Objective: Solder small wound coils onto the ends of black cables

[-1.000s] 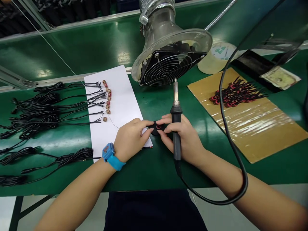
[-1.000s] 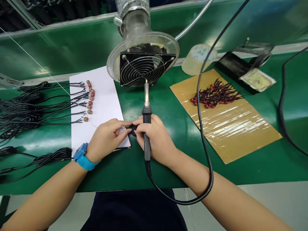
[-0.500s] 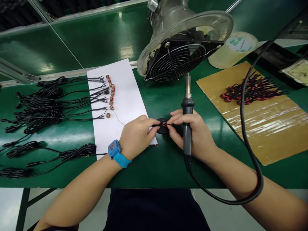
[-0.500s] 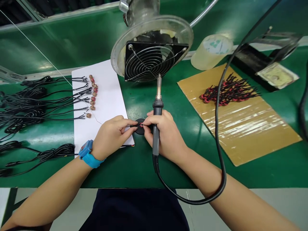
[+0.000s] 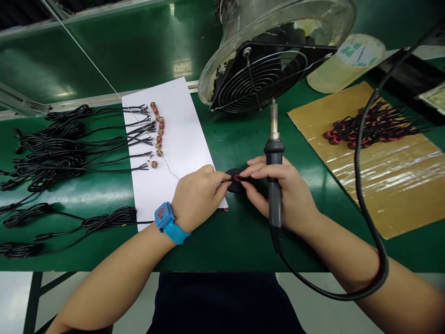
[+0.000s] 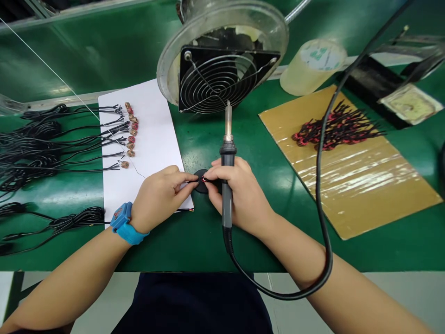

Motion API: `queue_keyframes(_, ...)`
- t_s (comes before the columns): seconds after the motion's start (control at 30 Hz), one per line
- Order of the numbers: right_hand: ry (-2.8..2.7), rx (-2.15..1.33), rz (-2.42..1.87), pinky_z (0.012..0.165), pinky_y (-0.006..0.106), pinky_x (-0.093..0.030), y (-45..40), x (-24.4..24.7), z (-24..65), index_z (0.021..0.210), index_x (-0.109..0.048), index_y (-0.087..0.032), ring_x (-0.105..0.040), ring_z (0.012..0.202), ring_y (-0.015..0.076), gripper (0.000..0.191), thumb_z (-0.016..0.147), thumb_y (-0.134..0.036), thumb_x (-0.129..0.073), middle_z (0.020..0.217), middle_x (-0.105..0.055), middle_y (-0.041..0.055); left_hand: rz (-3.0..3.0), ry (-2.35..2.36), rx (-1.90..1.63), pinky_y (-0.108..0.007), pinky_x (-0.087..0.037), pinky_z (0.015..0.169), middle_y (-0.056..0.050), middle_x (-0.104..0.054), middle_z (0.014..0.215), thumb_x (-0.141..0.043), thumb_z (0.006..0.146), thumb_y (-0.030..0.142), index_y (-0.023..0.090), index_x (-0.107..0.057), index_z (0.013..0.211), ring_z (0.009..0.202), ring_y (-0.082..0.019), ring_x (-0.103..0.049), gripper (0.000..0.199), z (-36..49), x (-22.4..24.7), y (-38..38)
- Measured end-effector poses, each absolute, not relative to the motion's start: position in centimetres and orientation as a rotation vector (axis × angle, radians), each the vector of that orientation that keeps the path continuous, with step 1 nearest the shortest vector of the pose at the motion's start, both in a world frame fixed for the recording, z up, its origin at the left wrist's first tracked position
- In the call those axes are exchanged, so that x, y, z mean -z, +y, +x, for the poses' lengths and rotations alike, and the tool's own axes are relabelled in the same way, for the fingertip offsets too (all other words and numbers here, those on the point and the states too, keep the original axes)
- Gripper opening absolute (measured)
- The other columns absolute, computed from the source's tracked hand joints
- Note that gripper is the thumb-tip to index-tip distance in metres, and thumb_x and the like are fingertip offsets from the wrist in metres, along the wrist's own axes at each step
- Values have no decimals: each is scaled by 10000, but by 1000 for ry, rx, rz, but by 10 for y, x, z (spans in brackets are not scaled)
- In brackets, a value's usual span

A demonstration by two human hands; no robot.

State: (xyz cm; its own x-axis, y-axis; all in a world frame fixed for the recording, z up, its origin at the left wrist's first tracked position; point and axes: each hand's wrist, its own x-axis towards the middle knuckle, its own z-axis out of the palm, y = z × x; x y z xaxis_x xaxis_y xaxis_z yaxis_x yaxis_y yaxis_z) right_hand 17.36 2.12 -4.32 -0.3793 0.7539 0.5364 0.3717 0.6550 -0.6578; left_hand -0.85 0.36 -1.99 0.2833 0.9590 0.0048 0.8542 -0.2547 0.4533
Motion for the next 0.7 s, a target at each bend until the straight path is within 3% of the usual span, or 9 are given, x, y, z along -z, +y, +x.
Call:
queue_keyframes(0.13,-1928,-655,-878,873,427,-497,23,40,182,973,-416,-245,-618,969,210,352,733,-103,-631,1064,-620,61,2209,1641,-399,-243,-372,525,-6,-563,693,-534,873,289,222,-710,983,590,-120,-533,218,-9,20,4)
queue_keyframes(0.23,-1973,-759,-930,860,398,-508,25,44,187,986,-393,-243,-625,979,205,368,740,-129,-641,1084,-621,60,2220,1634,-405,-245,-366,518,-8,-568,688,-520,877,276,221,-715,986,571,-118,-523,230,-10,20,3)
queue_keyframes(0.4,-1996,-862,-921,807,344,-530,27,51,182,964,-396,-240,-641,918,170,317,774,-115,-618,998,-646,21,2224,1629,-383,-252,-357,512,-9,-587,694,-502,877,264,224,-720,982,559,-118,-522,246,-10,19,3)
queue_keyframes(0.7,-1943,-532,-1179,653,307,-498,13,51,169,902,-426,-224,-620,711,161,323,733,-200,-700,771,-591,-16,2215,1632,-308,-266,-369,553,-18,-635,723,-472,883,278,234,-720,992,642,-147,-579,275,-9,16,5)
